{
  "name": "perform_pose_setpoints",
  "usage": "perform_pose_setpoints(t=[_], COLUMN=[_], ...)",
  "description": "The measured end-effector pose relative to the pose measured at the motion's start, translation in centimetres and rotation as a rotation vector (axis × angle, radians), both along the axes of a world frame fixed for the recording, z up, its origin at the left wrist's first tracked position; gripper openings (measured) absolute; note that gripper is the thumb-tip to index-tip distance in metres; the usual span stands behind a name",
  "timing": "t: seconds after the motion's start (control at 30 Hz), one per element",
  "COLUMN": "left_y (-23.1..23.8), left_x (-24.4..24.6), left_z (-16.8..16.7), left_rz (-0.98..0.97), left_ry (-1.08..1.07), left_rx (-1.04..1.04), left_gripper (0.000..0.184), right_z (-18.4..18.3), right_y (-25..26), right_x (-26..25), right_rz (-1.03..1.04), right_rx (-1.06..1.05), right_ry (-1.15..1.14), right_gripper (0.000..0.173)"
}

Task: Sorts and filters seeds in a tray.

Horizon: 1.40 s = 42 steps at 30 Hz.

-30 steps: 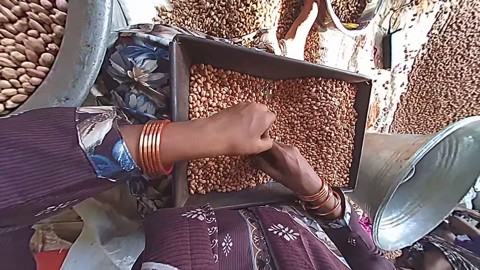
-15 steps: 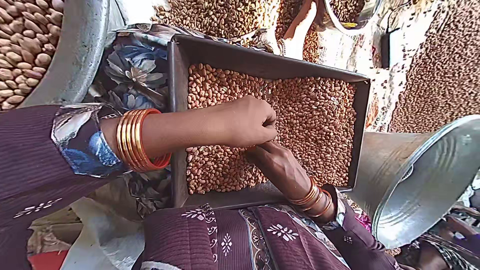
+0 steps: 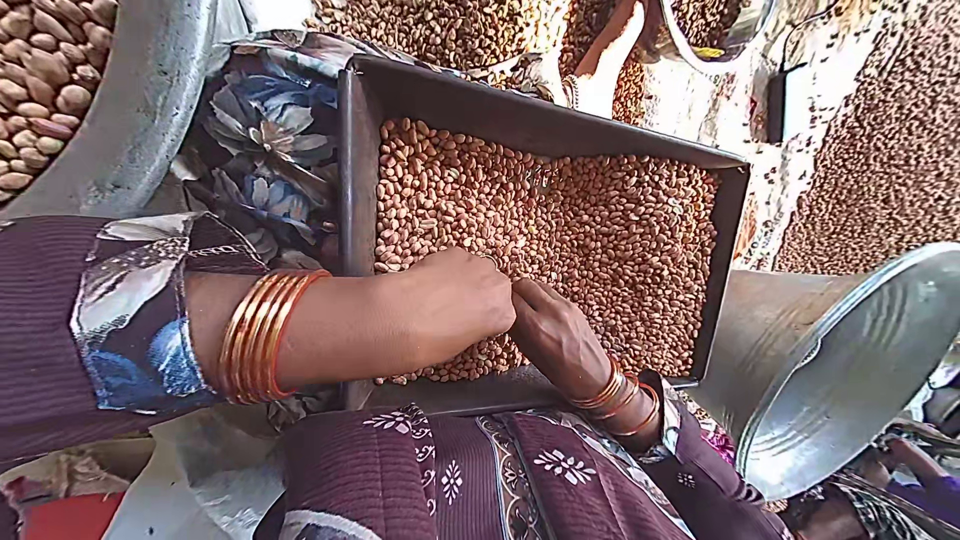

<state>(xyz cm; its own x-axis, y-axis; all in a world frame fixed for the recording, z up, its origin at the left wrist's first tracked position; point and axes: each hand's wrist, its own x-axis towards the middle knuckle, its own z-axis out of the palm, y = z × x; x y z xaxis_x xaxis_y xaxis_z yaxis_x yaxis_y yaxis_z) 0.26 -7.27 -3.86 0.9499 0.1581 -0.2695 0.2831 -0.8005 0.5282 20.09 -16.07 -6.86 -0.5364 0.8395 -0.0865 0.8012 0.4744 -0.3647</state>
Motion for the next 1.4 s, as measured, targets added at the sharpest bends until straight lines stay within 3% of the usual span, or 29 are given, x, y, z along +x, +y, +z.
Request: perform_pose_setpoints(t=[0.2, 0.67, 0.8, 0.93, 1.0, 1.07, 1.13, 1.27, 1.4], left_y=[-1.0, 0.3, -0.2, -0.5, -0.4, -0.4, -0.4, -0.4, -0.2], left_x=[0.9, 0.4, 0.4, 0.4, 0.3, 0.3, 0.2, 0.2, 0.2], left_z=[0.7, -0.4, -0.1, -0.3, -0.4, -0.4, -0.5, -0.2, -0.5], left_rz=[-0.030, -0.037, -0.036, -0.036, -0.043, -0.048, -0.050, -0.063, -0.054], left_ry=[0.172, 0.121, 0.079, 0.052, 0.045, 0.029, -0.001, 0.028, 0.043], left_rx=[0.043, -0.077, -0.018, 0.001, -0.004, -0.002, 0.009, 0.010, -0.019], left_gripper=[0.007, 0.008, 0.008, 0.010, 0.010, 0.009, 0.009, 0.012, 0.013], right_z=[0.0, -0.2, 0.6, 2.3, 2.5, 2.6, 3.0, 2.7, 1.6], right_y=[0.0, 1.0, 1.9, 2.8, 2.7, 2.3, 1.4, -0.9, -1.9], right_x=[-0.1, 0.1, 2.0, 4.7, 5.5, 4.9, 2.9, -0.6, -1.7], right_rz=[0.018, -0.062, -0.161, -0.258, -0.225, -0.145, -0.061, -0.010, 0.053], right_rx=[0.007, -0.138, -0.356, -0.663, -0.838, -0.928, -0.854, -0.437, -0.256], right_ry=[0.003, 0.143, 0.264, 0.657, 0.800, 0.804, 0.696, 0.435, 0.280], right_gripper=[0.008, 0.012, 0.014, 0.013, 0.025, 0.035, 0.035, 0.021, 0.021])
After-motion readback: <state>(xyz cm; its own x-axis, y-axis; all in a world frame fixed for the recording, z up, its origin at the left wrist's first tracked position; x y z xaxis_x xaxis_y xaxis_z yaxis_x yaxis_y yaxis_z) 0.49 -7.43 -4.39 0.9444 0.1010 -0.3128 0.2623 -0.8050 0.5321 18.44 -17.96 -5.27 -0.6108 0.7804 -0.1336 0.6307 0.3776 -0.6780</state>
